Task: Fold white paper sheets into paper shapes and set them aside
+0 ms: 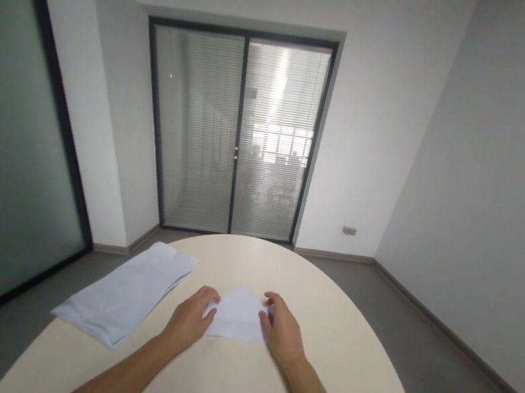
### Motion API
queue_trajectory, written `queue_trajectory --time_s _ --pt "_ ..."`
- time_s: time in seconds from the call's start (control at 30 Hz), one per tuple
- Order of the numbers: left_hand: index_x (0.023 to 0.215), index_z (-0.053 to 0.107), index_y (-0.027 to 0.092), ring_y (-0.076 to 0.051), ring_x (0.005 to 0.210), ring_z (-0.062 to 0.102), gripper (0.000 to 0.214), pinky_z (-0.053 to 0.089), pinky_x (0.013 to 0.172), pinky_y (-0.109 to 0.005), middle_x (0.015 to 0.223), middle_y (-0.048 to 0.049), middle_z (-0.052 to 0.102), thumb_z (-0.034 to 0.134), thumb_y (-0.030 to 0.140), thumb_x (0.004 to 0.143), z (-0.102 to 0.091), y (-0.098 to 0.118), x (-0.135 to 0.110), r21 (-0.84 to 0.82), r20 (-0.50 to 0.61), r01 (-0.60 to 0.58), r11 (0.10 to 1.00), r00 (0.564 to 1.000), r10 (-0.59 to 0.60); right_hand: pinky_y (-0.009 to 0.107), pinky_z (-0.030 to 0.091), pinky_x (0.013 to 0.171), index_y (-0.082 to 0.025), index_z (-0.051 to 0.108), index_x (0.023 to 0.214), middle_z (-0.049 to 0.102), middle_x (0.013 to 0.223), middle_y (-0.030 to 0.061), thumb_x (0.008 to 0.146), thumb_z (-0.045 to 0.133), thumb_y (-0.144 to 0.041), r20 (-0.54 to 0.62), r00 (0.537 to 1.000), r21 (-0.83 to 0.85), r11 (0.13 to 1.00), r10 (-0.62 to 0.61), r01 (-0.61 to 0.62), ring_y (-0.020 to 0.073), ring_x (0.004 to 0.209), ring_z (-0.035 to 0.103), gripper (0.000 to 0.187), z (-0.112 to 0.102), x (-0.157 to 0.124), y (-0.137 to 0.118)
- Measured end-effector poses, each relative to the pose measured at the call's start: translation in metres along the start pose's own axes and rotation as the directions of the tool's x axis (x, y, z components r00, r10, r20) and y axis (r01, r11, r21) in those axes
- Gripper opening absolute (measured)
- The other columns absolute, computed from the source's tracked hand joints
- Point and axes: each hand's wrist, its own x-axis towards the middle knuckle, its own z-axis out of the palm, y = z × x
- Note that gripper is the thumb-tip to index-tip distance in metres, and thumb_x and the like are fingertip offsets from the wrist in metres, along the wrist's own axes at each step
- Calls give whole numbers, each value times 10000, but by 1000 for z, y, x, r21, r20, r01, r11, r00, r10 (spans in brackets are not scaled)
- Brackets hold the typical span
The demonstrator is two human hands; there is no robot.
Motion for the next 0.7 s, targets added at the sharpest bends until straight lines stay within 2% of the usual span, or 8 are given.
queue_trajectory --time_s 0.13,0.2,0.3,0.43,0.53,0.63,0.7 --pt "1028 675 225 -207 1170 556 331 434 1031 -394 1253 -57 600 515 35 809 2 0 0 60 42 -64 996 997 62 385 445 964 -211 604 1155 629 1206 93 870 522 -257 24 994 -130 985 -110 112 239 1092 588 300 -5 0 -4" --pt "1042 700 233 -221 1269 495 407 385 1095 -430 1360 -57 558 489 -6 789 3 0 0 67 73 -122 990 990 118 410 436 969 -218 662 1090 628 1211 103 883 525 -251 49 982 -201 961 -183 189 257 1112 564 250 -8 0 -11" --pt "1090 706 224 -224 1359 420 484 314 1155 -464 1450 -55 502 461 -40 767 3 1 -1 65 153 -177 982 974 166 441 422 977 -235 686 1110 633 1223 103 926 497 -296 66 961 -231 933 -268 276 271 1142 537 270 -12 -4 -28" --pt "1193 661 228 -199 1293 497 456 296 1159 -481 1360 -49 593 442 24 849 1 4 -2 45 217 -195 980 959 181 411 428 969 -266 655 1230 661 1207 91 960 460 -366 259 890 -124 901 -375 415 247 1113 565 348 -13 -12 -46" --pt "1139 681 235 -202 1151 581 295 331 1121 -478 1201 -54 677 488 178 924 -3 10 -4 44 178 -234 971 958 223 441 394 1020 -269 641 1261 653 1263 86 986 399 -409 319 880 -114 908 -351 404 252 1162 560 393 -10 -15 -47" --pt "1068 700 229 -208 1047 601 217 382 1063 -441 1065 -56 702 549 274 919 -9 21 -6 46 180 -306 951 939 294 539 267 1115 -273 636 1271 621 1335 78 994 367 -442 283 924 -191 929 -255 315 277 1261 508 421 -8 -13 -38" --pt "1088 688 225 -214 1093 580 226 397 1048 -404 1108 -64 687 563 268 904 -14 29 -8 29 214 -354 935 916 340 573 222 1132 -262 622 1292 584 1383 87 967 418 -486 263 943 -240 933 -203 268 306 1320 454 444 -7 -12 -32"
